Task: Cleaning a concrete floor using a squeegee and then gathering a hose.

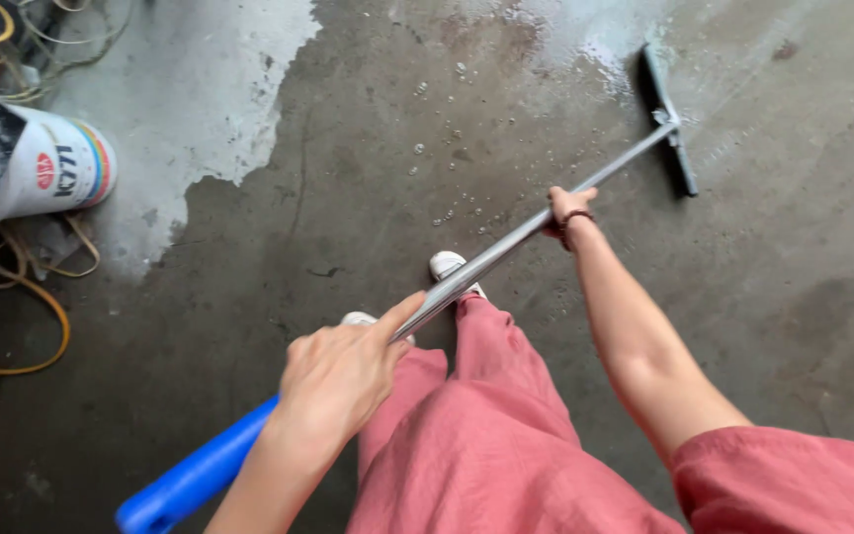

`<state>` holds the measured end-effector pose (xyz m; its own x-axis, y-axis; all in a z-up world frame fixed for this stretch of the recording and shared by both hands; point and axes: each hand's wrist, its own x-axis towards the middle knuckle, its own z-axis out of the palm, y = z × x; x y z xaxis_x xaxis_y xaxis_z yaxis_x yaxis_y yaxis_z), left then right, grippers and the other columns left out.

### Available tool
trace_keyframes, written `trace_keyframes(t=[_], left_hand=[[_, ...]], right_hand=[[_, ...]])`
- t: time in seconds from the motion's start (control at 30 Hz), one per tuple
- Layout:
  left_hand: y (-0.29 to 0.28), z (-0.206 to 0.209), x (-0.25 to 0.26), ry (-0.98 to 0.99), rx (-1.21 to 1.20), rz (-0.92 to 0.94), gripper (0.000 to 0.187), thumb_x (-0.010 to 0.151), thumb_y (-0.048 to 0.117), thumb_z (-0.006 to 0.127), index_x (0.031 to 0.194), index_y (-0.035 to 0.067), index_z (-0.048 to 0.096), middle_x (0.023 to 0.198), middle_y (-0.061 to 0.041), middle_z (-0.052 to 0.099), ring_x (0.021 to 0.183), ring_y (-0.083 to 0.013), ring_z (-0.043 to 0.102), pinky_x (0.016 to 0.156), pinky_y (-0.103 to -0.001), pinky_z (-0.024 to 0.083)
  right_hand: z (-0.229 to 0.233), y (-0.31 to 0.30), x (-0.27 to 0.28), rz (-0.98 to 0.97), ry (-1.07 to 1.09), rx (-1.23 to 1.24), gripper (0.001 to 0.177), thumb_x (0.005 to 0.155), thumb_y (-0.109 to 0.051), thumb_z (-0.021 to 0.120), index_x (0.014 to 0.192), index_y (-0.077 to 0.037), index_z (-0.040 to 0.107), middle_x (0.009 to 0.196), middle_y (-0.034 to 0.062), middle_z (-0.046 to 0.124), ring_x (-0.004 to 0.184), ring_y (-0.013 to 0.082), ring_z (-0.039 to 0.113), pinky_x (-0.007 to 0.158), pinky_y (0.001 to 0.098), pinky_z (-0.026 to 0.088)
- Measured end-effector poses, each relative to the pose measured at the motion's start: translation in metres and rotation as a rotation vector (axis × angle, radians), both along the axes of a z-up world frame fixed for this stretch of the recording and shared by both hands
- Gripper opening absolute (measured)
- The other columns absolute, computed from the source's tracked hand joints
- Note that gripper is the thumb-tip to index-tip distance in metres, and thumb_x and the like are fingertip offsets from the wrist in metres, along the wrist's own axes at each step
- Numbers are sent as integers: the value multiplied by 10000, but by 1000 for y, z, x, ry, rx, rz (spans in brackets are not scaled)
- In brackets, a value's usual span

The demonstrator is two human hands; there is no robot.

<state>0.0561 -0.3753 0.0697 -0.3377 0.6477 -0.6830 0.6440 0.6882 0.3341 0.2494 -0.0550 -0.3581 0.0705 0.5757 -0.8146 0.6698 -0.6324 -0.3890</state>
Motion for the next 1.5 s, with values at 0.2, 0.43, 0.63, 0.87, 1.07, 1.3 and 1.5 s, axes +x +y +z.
trace_keyframes(t=[0.2,0.43,0.63,0.87,1.07,1.3,1.5], left_hand=[[-86,51,-54,30,-285,22,654,918,433,546,1534,554,363,1000,-47,759,903,-322,725,815,-517,567],[-269,46,-138,6,-524,-42,689,947,576,548,1554,626,224,1107,-33,776,1048,-293,742,916,-477,584],[-389,110,-215,92,-821,-70,639,990,578,484,1559,670,205,1120,-46,778,1061,-297,737,923,-425,595],[-641,48,-269,-102,-154,200,664,917,422,613,1561,492,467,1220,-2,755,1096,-192,755,971,-327,582],[-538,63,-234,-30,-343,191,645,931,488,582,1541,552,382,1295,64,750,1151,-187,736,966,-339,584],[-352,-30,-156,33,-131,220,577,992,439,498,1547,462,341,946,-128,735,909,-390,715,806,-572,538],[-288,-101,-128,63,72,322,569,1001,352,531,1553,356,393,953,-195,735,912,-425,706,833,-578,517]], right_hand=[[-6,-90,-62,74,-58,-79,708,871,-233,628,1375,-71,159,831,215,672,545,259,644,402,356,485],[28,-275,-162,88,-35,-187,615,849,-162,570,1303,-74,165,743,228,638,445,287,626,344,365,411],[50,-443,-252,138,67,-240,617,868,-238,592,1239,-22,149,672,207,698,395,206,593,333,319,432],[103,-546,-313,118,266,-329,694,861,-237,671,1225,6,132,742,245,702,449,270,670,371,347,547],[67,-478,-311,76,399,-115,685,845,-141,702,1246,-46,154,850,227,662,583,313,724,464,423,645],[17,-311,-302,-264,551,4,623,882,57,542,1369,-137,207,1146,279,545,751,374,763,614,495,681],[8,-277,-288,-161,440,-37,576,958,-51,578,1423,-217,282,1208,225,540,872,361,734,675,517,685]])
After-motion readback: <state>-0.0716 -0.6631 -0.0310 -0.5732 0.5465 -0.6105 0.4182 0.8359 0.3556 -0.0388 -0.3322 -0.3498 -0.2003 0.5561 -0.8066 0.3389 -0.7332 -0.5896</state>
